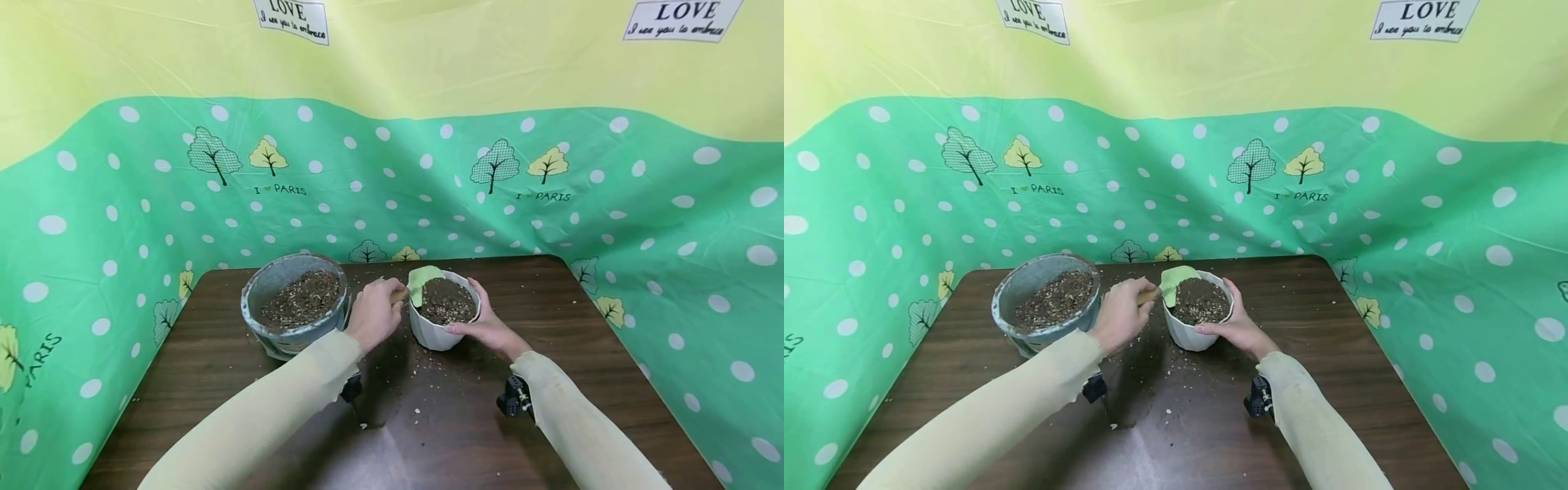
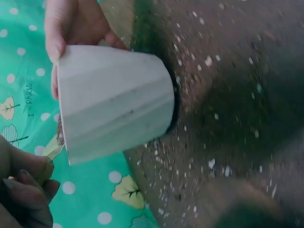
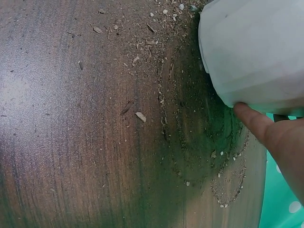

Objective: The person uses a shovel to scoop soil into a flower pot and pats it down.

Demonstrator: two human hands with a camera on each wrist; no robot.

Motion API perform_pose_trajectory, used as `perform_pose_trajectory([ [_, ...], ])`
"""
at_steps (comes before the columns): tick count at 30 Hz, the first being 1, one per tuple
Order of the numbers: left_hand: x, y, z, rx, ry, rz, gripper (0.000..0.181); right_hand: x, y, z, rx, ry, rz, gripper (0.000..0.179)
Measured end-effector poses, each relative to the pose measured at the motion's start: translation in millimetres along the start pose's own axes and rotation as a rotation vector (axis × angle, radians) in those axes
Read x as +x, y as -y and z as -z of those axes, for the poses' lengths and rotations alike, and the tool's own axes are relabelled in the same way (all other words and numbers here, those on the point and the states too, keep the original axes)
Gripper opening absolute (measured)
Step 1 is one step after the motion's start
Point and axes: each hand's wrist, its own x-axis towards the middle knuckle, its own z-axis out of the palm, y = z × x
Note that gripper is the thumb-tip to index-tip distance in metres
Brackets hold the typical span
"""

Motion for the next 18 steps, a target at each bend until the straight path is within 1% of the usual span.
perform_pose_trajectory([
  [3,-0.2,3.6,4.3,0.064,-0.072,-0.091,0.017,0.2,1,-2,-0.005,-0.007,0.003,0.117],
  [5,-0.3,5.8,8.2,0.098,-0.115,-0.144,0.019,-0.3,2,-3,-0.006,-0.009,0.005,0.117],
  [8,-0.6,9.3,14.8,0.143,-0.168,-0.204,0.022,-1.3,4,-5,-0.004,-0.009,0.001,0.117],
  [11,-1.1,14.1,22.0,0.162,-0.209,-0.234,0.026,-2.2,5,-5,-0.007,-0.007,0.0,0.117],
  [14,-1.8,20.3,30.1,0.149,-0.235,-0.249,0.027,-2.5,5,-4,-0.008,-0.007,0.0,0.117],
  [18,-2.5,30.7,42.4,0.163,-0.27,-0.264,0.028,-1.6,5,-4,-0.009,-0.003,0.003,0.117],
])
